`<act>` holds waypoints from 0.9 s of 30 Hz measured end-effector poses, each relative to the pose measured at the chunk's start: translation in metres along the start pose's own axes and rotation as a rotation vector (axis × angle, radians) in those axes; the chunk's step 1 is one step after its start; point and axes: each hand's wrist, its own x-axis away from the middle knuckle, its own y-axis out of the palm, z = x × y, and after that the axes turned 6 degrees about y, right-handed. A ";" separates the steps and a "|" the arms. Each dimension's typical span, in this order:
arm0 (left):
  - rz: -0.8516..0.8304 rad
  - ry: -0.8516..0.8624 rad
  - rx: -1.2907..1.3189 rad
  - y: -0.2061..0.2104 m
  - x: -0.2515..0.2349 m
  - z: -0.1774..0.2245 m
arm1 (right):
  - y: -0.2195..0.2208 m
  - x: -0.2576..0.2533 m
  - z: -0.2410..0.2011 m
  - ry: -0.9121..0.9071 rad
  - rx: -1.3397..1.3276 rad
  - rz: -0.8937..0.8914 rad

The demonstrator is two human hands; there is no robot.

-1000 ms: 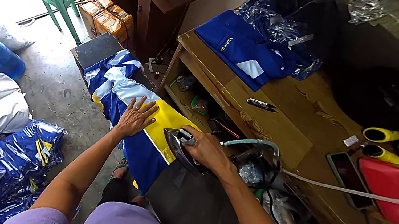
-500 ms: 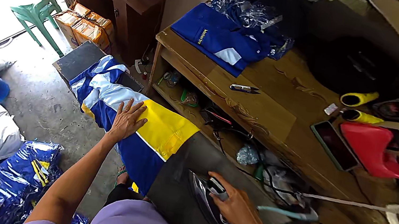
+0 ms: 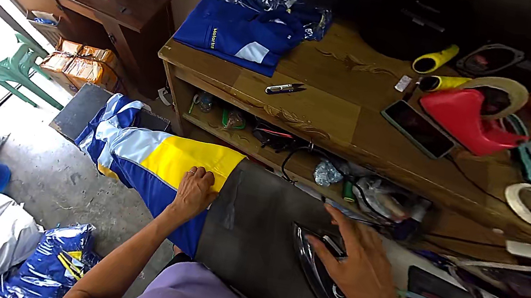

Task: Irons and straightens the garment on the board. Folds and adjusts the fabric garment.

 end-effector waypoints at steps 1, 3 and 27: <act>-0.022 -0.007 -0.007 -0.004 -0.002 -0.001 | 0.006 -0.007 -0.013 -0.002 -0.112 -0.012; -0.089 -0.010 -0.022 -0.014 -0.006 -0.001 | 0.028 -0.022 -0.039 0.086 -0.411 -0.182; -0.266 -0.040 0.407 -0.049 -0.001 -0.020 | 0.164 -0.067 -0.147 0.604 -1.254 -0.614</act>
